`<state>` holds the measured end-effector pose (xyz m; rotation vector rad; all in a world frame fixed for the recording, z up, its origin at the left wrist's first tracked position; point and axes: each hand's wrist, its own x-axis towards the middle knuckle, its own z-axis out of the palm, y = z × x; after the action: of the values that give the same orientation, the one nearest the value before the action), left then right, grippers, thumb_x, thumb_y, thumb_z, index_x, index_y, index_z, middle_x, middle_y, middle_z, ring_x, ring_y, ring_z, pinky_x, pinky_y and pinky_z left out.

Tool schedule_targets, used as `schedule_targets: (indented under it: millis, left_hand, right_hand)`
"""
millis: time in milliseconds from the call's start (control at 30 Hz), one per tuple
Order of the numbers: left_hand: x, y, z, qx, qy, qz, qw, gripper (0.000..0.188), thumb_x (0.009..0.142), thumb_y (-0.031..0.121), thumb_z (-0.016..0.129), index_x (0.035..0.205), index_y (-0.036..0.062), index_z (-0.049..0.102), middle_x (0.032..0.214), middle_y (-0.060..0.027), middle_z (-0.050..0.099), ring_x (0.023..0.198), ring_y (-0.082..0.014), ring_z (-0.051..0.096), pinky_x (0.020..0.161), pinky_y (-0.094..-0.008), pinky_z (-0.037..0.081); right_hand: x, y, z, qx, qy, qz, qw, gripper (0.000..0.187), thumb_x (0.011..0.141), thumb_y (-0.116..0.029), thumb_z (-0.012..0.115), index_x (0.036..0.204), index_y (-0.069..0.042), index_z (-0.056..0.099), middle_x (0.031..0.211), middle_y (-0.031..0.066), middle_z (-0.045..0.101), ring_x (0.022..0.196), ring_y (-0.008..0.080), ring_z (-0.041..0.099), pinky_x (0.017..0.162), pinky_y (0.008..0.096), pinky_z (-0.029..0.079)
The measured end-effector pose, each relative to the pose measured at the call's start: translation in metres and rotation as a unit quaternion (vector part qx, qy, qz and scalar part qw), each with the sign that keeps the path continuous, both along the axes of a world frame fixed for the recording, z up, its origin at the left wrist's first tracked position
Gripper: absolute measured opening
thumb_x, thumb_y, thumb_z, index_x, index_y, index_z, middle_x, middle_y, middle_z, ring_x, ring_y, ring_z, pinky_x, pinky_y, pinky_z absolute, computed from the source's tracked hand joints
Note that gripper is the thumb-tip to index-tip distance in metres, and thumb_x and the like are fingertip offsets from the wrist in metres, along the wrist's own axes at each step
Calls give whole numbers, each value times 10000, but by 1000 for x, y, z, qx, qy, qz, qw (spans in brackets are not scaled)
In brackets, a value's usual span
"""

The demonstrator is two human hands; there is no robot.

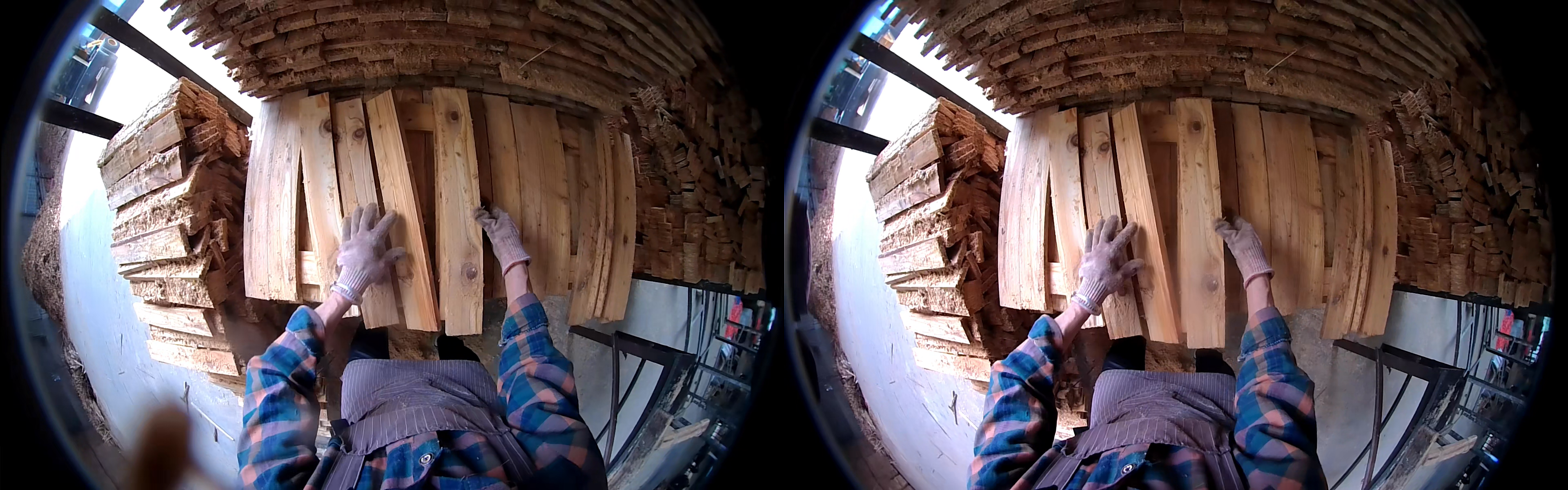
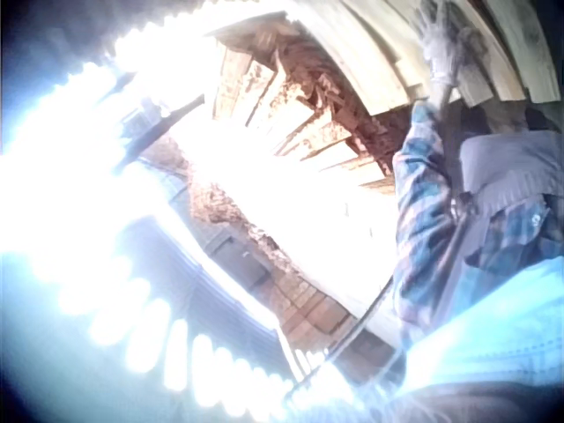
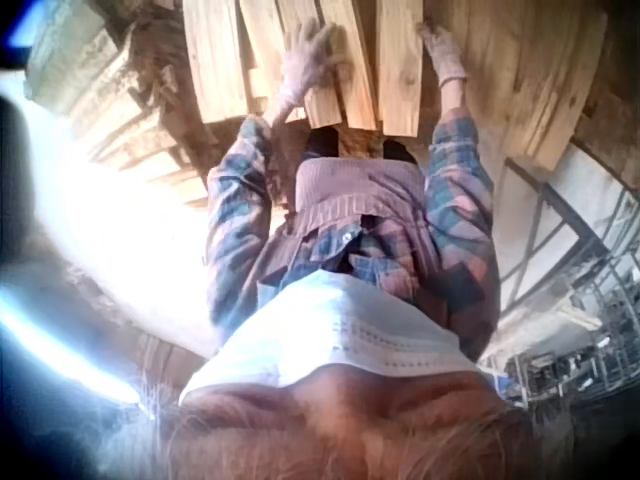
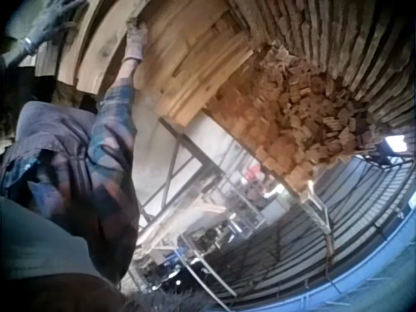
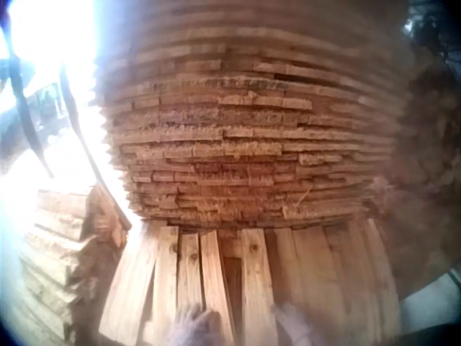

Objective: The person repeatedly picks up wooden planks from a pile and stacks them onto a growing stack. They handle the planks by hand, aligning them carefully to maintain a neat pile throughout the process.

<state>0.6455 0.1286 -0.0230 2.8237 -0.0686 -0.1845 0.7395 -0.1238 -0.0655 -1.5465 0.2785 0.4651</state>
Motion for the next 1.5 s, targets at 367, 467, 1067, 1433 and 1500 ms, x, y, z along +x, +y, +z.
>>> schedule_targets:
  millis: [367, 467, 1067, 1433, 1500]
  left_hand:
    - [-4, -42, -33, 25, -59, -72, 995, 678, 841, 458, 572, 1413, 154, 371, 1488, -202, 252, 1377, -391, 224, 1130, -539, 105]
    - [0, -15, -6, -96, -146, 66, 983, 707, 868, 515, 521, 1435, 143, 324, 1492, -201, 248, 1380, -382, 223, 1133, -524, 104]
    - [1, 224, -47, 170, -114, 420, 884, 704, 820, 523, 577, 1355, 99, 405, 1266, -180, 514, 1131, -330, 527, 900, -413, 444]
    - [15, 239, -44, -21, -58, 412, 909, 699, 791, 487, 658, 1321, 74, 463, 1181, -200, 571, 1057, -375, 556, 887, -406, 456]
    - [-2, 266, -52, -70, -63, 424, 901, 688, 815, 460, 651, 1320, 30, 467, 1245, -214, 548, 1104, -360, 547, 945, -386, 423]
  right_hand:
    - [16, -68, -9, 53, -43, 123, 990, 127, 852, -19, 552, 938, 70, 525, 795, 165, 649, 690, 187, 640, 663, 276, 540]
    - [12, -84, -16, 62, -7, 44, 997, 120, 855, -36, 550, 922, 64, 538, 801, 155, 651, 708, 198, 642, 686, 286, 544]
    - [-13, 48, -8, -20, -28, 10, 999, 194, 880, -132, 577, 918, 48, 639, 835, 70, 673, 742, 138, 625, 715, 245, 507]
    - [-24, 95, 24, -474, -175, 43, 862, 783, 752, -396, 714, 1369, -35, 394, 1109, 297, 558, 1034, 363, 586, 864, 436, 490]
    - [-20, 120, 63, -429, -108, 135, 886, 1068, 664, -465, 768, 1481, -182, 142, 1317, 346, 364, 1136, 480, 480, 895, 540, 448]
